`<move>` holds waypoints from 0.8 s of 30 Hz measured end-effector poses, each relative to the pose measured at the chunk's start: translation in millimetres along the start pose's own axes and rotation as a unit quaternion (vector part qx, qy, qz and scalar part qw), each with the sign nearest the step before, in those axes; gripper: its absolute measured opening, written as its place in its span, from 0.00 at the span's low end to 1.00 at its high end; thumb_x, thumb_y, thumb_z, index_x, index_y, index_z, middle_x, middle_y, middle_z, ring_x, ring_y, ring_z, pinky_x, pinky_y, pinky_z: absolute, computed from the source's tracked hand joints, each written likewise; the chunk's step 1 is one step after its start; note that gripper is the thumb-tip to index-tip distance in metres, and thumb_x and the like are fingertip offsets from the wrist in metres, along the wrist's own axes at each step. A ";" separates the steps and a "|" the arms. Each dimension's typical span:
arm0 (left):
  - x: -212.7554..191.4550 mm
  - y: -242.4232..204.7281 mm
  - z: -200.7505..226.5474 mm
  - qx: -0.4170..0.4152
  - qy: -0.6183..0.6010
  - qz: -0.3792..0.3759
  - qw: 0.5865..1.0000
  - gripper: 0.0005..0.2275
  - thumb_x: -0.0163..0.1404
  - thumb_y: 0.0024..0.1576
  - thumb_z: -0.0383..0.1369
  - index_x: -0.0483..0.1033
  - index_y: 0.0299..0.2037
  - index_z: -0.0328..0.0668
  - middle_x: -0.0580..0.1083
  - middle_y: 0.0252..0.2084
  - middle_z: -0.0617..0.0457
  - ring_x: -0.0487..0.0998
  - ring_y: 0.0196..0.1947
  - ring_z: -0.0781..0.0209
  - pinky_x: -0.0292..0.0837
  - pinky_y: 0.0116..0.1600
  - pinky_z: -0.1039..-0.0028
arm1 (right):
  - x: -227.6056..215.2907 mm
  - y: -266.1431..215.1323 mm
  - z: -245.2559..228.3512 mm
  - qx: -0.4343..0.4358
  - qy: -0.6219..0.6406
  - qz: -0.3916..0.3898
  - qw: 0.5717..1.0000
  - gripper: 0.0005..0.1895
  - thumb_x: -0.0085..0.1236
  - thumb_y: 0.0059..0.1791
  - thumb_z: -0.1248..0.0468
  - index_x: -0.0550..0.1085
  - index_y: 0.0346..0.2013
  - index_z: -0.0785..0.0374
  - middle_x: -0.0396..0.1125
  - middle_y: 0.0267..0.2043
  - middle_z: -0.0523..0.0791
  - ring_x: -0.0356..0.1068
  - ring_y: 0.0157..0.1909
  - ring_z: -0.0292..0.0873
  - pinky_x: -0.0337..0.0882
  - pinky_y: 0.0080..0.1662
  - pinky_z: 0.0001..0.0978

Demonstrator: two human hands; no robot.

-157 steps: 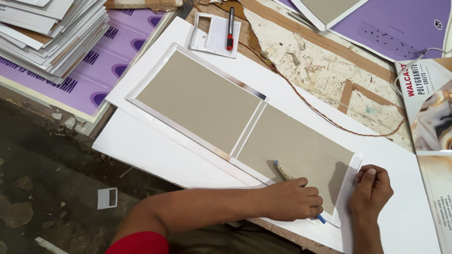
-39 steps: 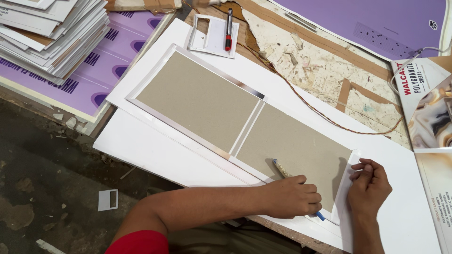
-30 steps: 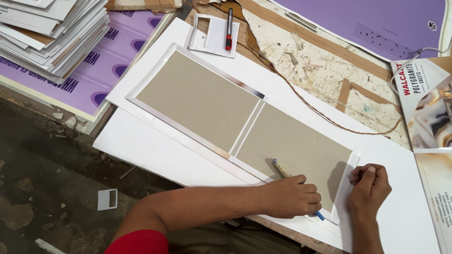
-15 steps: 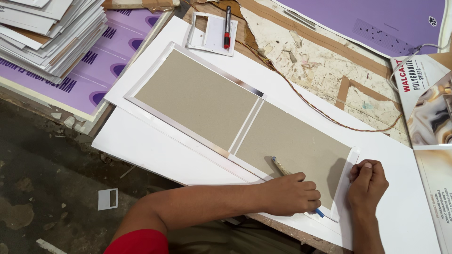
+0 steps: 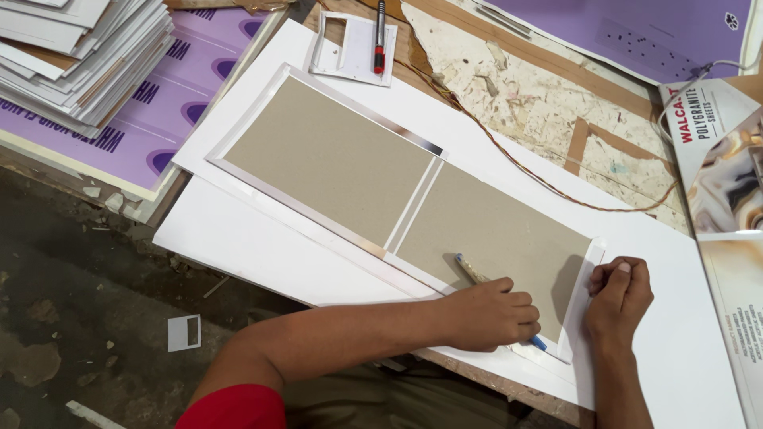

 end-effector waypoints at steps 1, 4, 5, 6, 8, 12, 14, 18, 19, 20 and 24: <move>-1.2 -0.6 -0.7 0.000 0.002 0.007 1.000 0.11 0.52 0.54 0.26 0.80 0.46 0.43 0.75 0.41 0.60 0.74 0.50 0.63 0.67 0.52 0.67 | 0.3 0.9 1.9 0.008 0.003 -0.001 1.000 0.13 0.34 0.64 0.66 0.64 0.38 0.66 0.63 0.28 0.44 0.59 0.30 0.35 0.62 0.34 0.28; -2.2 -1.0 -0.9 0.004 0.022 0.020 1.000 0.11 0.53 0.52 0.27 0.80 0.45 0.44 0.74 0.41 0.60 0.73 0.49 0.62 0.67 0.53 0.66 | -1.0 3.5 8.5 0.026 0.023 -0.006 0.999 0.12 0.34 0.62 0.67 0.64 0.36 0.66 0.63 0.28 0.44 0.59 0.29 0.36 0.61 0.33 0.29; -2.3 -2.1 0.8 0.006 0.026 0.029 0.999 0.11 0.53 0.52 0.27 0.80 0.45 0.44 0.74 0.41 0.60 0.73 0.49 0.62 0.67 0.53 0.66 | -1.7 3.0 10.7 0.028 0.038 -0.008 0.999 0.12 0.34 0.61 0.67 0.64 0.35 0.66 0.62 0.28 0.44 0.59 0.29 0.36 0.60 0.33 0.29; -2.7 -3.0 1.3 0.008 0.031 0.039 0.999 0.11 0.52 0.53 0.27 0.80 0.45 0.44 0.74 0.41 0.60 0.73 0.49 0.62 0.67 0.52 0.66 | -2.0 2.9 12.4 0.030 0.053 -0.011 0.998 0.12 0.34 0.60 0.68 0.63 0.35 0.66 0.62 0.27 0.44 0.59 0.29 0.36 0.60 0.33 0.29; -3.5 -3.8 1.2 0.010 0.040 0.047 0.998 0.10 0.52 0.54 0.28 0.80 0.45 0.44 0.74 0.41 0.59 0.73 0.49 0.62 0.67 0.52 0.65 | -2.2 3.2 13.8 0.025 0.037 -0.017 0.999 0.12 0.34 0.59 0.68 0.64 0.32 0.67 0.62 0.27 0.45 0.58 0.29 0.37 0.60 0.33 0.30; -4.8 -3.0 -0.9 0.003 0.054 0.042 0.998 0.09 0.51 0.56 0.29 0.79 0.45 0.43 0.74 0.41 0.58 0.74 0.48 0.60 0.68 0.51 0.64 | -0.3 2.4 8.8 0.010 -0.008 -0.031 0.999 0.14 0.36 0.57 0.68 0.66 0.30 0.68 0.64 0.26 0.45 0.59 0.28 0.37 0.63 0.33 0.30; -5.5 -1.9 -2.3 -0.011 0.065 0.051 0.997 0.09 0.51 0.56 0.29 0.80 0.44 0.43 0.75 0.41 0.57 0.75 0.47 0.60 0.68 0.51 0.64 | 0.5 -0.7 2.3 -0.029 -0.066 -0.037 0.997 0.14 0.40 0.58 0.67 0.68 0.30 0.69 0.65 0.25 0.46 0.61 0.28 0.37 0.63 0.34 0.31; -16.3 0.5 -13.3 -0.060 0.103 0.078 0.990 0.09 0.50 0.55 0.29 0.80 0.44 0.42 0.76 0.42 0.55 0.75 0.44 0.60 0.68 0.52 0.63 | 2.1 -2.8 -10.9 -0.042 -0.134 -0.044 0.989 0.14 0.45 0.59 0.66 0.70 0.31 0.70 0.65 0.24 0.46 0.61 0.27 0.38 0.63 0.34 0.33; -22.1 -0.5 -15.5 -0.073 0.115 0.083 0.987 0.09 0.50 0.56 0.29 0.80 0.44 0.40 0.76 0.42 0.54 0.76 0.44 0.59 0.69 0.52 0.64 | 3.0 -4.1 -16.0 -0.053 -0.145 -0.046 0.987 0.13 0.46 0.59 0.65 0.71 0.32 0.70 0.66 0.24 0.47 0.62 0.27 0.39 0.64 0.34 0.34; -29.0 -1.4 -16.1 -0.077 0.138 0.090 0.983 0.09 0.50 0.56 0.29 0.80 0.44 0.39 0.76 0.41 0.54 0.76 0.43 0.59 0.69 0.51 0.64 | 4.4 -4.8 -21.3 -0.065 -0.156 -0.049 0.984 0.13 0.47 0.58 0.64 0.72 0.34 0.70 0.66 0.25 0.48 0.63 0.27 0.40 0.65 0.34 0.35; -50.8 -4.7 7.1 -0.093 0.226 0.092 0.965 0.07 0.51 0.60 0.28 0.78 0.46 0.35 0.74 0.38 0.54 0.75 0.40 0.59 0.69 0.46 0.66 | 13.0 -9.5 -37.4 -0.119 -0.239 -0.079 0.961 0.11 0.55 0.56 0.61 0.75 0.38 0.67 0.71 0.30 0.51 0.70 0.30 0.46 0.70 0.37 0.39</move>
Point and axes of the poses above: each hand's wrist, its own y-axis towards the middle knuckle, its own x-axis out of the palm, z = x × y, the point moved 4 cm from there along y, towards the middle knuckle
